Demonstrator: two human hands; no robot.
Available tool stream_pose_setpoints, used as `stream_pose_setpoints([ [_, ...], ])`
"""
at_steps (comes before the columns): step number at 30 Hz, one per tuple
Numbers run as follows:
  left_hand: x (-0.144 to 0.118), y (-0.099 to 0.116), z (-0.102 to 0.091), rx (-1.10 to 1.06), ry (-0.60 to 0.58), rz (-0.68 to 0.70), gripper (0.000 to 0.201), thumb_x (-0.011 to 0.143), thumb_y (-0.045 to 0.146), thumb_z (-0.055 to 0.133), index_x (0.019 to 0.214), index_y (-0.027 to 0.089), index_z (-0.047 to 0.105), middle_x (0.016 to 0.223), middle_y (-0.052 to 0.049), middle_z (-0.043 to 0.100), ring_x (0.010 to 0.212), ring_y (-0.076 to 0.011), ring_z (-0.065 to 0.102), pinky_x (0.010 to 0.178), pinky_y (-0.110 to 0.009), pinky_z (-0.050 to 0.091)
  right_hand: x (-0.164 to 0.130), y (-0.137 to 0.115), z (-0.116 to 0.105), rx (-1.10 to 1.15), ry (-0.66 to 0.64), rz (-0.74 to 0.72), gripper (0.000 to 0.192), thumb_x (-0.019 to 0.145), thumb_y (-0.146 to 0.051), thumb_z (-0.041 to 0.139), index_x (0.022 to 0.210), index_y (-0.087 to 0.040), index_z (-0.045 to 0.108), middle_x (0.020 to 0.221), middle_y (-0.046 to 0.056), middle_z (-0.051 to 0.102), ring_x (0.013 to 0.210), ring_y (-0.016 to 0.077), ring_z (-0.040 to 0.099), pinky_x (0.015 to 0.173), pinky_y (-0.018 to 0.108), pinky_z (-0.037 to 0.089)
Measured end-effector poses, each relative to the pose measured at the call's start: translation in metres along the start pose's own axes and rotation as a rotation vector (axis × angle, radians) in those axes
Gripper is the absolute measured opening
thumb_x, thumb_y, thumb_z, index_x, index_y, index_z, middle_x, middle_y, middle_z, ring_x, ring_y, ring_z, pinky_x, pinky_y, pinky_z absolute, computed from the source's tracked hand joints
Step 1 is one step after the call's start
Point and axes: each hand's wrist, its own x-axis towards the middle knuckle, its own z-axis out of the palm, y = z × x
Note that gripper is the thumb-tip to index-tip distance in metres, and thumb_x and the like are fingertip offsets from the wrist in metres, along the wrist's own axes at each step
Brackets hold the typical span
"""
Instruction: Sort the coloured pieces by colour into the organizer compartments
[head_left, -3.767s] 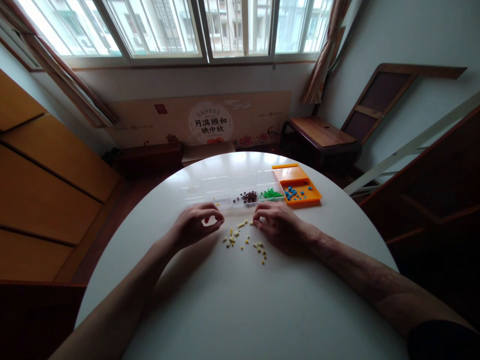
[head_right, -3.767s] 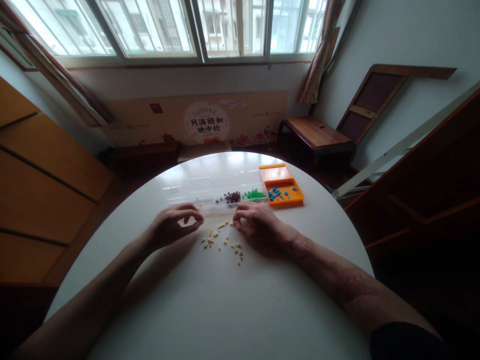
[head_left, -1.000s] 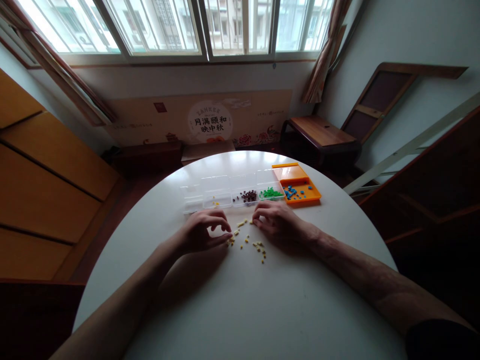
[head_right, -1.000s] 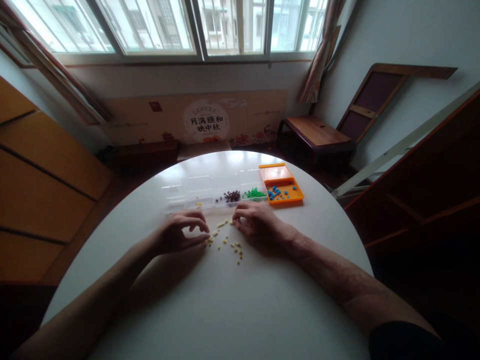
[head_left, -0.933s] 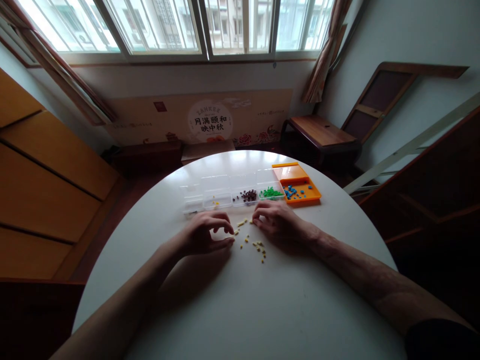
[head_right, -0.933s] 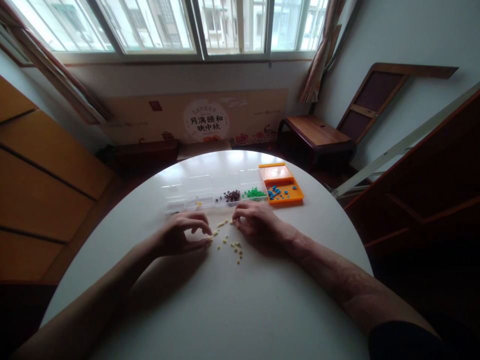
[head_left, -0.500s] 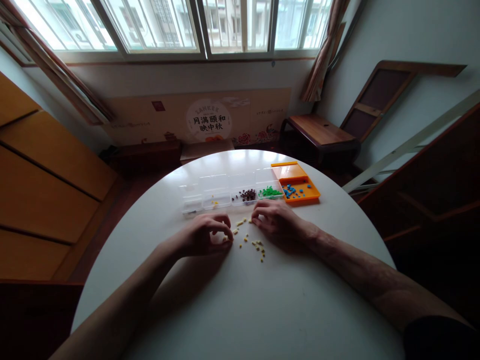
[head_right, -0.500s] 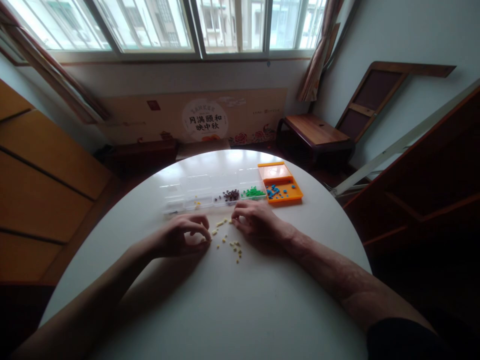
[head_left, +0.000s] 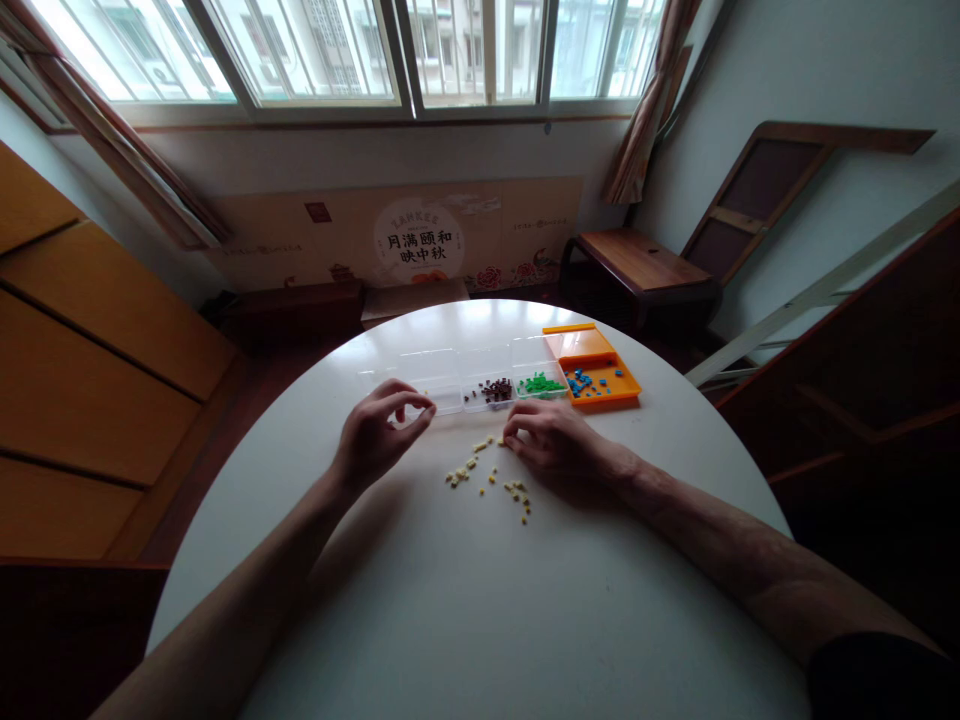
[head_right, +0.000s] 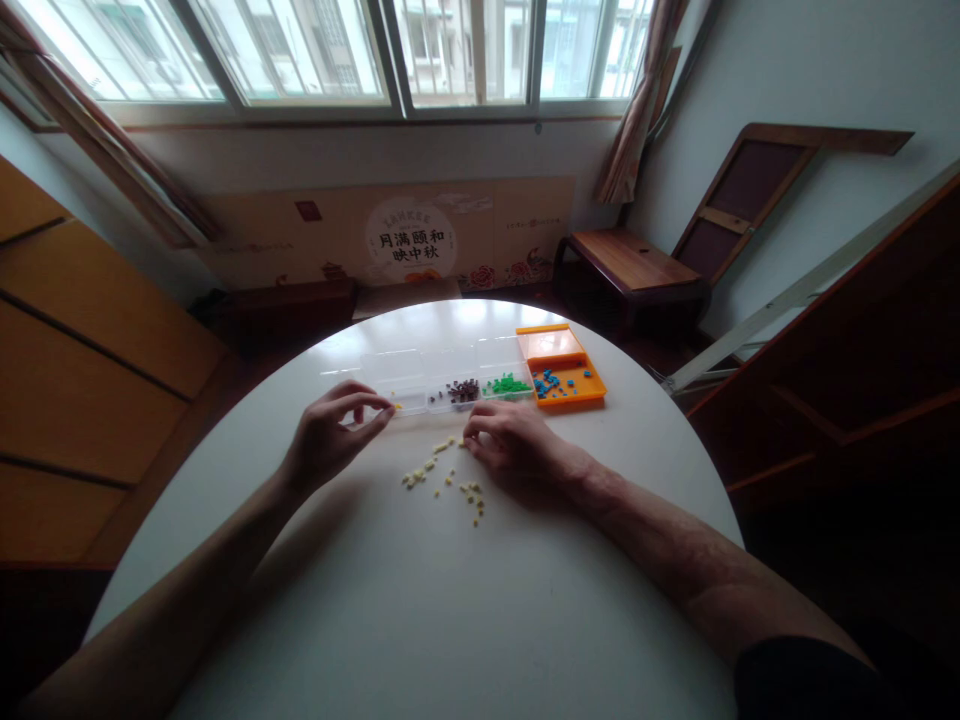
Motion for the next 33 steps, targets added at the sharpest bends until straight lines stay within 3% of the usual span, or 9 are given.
stream_pose_setpoints([
  [4, 0.0, -0.008, 0.003, 0.075, 0.112, -0.067, 0.016, 0.101, 0.037, 0.077, 0.098, 0.022, 0.084, 0.1, -0.003, 0.074, 0.07, -0.0118, 0.058, 0.067, -0.027, 0.051, -0.001, -0.001, -0.001, 0.013, -0.001, 0.001, 0.007, 0.098, -0.016, 0.073, 0.097, -0.022, 0.076, 0.107, 0.005, 0.078, 0.092, 0.0183, 0.07, 0.079, 0.029, 0.053],
  [10, -0.001, -0.009, 0.004, 0.085, 0.049, -0.02, 0.017, 0.104, 0.035, 0.074, 0.105, 0.024, 0.086, 0.105, -0.005, 0.076, 0.073, -0.0128, 0.063, 0.066, -0.027, 0.052, -0.001, -0.001, -0.001, 0.005, -0.002, 0.003, 0.008, 0.097, -0.015, 0.073, 0.097, -0.022, 0.075, 0.107, 0.004, 0.077, 0.092, 0.0183, 0.071, 0.08, 0.029, 0.053],
  [13, -0.002, 0.0, 0.003, 0.005, -0.05, 0.093, 0.013, 0.102, 0.034, 0.077, 0.102, 0.024, 0.087, 0.104, -0.006, 0.076, 0.076, -0.0139, 0.065, 0.07, -0.028, 0.055, 0.0, -0.001, 0.0, -0.002, 0.001, 0.004, 0.008, 0.097, -0.015, 0.074, 0.098, -0.022, 0.075, 0.107, 0.004, 0.078, 0.094, 0.0185, 0.071, 0.081, 0.029, 0.053],
  [17, -0.006, 0.017, 0.006, -0.162, -0.328, 0.27, 0.008, 0.101, 0.03, 0.08, 0.103, 0.026, 0.087, 0.1, -0.006, 0.077, 0.083, -0.0157, 0.071, 0.075, -0.029, 0.057, 0.001, 0.0, 0.0, -0.001, 0.004, 0.001, 0.008, 0.098, -0.015, 0.074, 0.098, -0.022, 0.076, 0.109, 0.005, 0.078, 0.092, 0.0178, 0.07, 0.081, 0.028, 0.052],
  [21, -0.012, 0.029, 0.01, -0.231, -0.498, 0.303, 0.007, 0.098, 0.031, 0.082, 0.103, 0.027, 0.086, 0.1, -0.005, 0.078, 0.082, -0.0157, 0.073, 0.076, -0.029, 0.056, 0.003, 0.0, 0.001, 0.002, 0.012, 0.0, 0.009, 0.097, -0.015, 0.074, 0.1, -0.023, 0.077, 0.11, 0.005, 0.077, 0.093, 0.018, 0.07, 0.082, 0.028, 0.052],
  [29, -0.013, 0.035, 0.016, -0.196, -0.58, 0.327, 0.009, 0.102, 0.028, 0.078, 0.102, 0.03, 0.087, 0.1, -0.003, 0.078, 0.082, -0.0144, 0.071, 0.075, -0.026, 0.053, 0.004, 0.001, 0.001, -0.009, 0.002, -0.003, 0.009, 0.098, -0.016, 0.073, 0.101, -0.023, 0.078, 0.11, 0.005, 0.077, 0.094, 0.0183, 0.07, 0.083, 0.029, 0.052],
  [33, -0.011, 0.032, 0.017, -0.158, -0.491, 0.323, 0.011, 0.105, 0.029, 0.075, 0.102, 0.027, 0.085, 0.1, -0.004, 0.079, 0.082, -0.0155, 0.072, 0.076, -0.027, 0.054, 0.003, 0.002, 0.002, -0.006, 0.005, -0.005, 0.009, 0.097, -0.016, 0.073, 0.101, -0.023, 0.077, 0.109, 0.005, 0.078, 0.093, 0.0183, 0.07, 0.082, 0.029, 0.052],
])
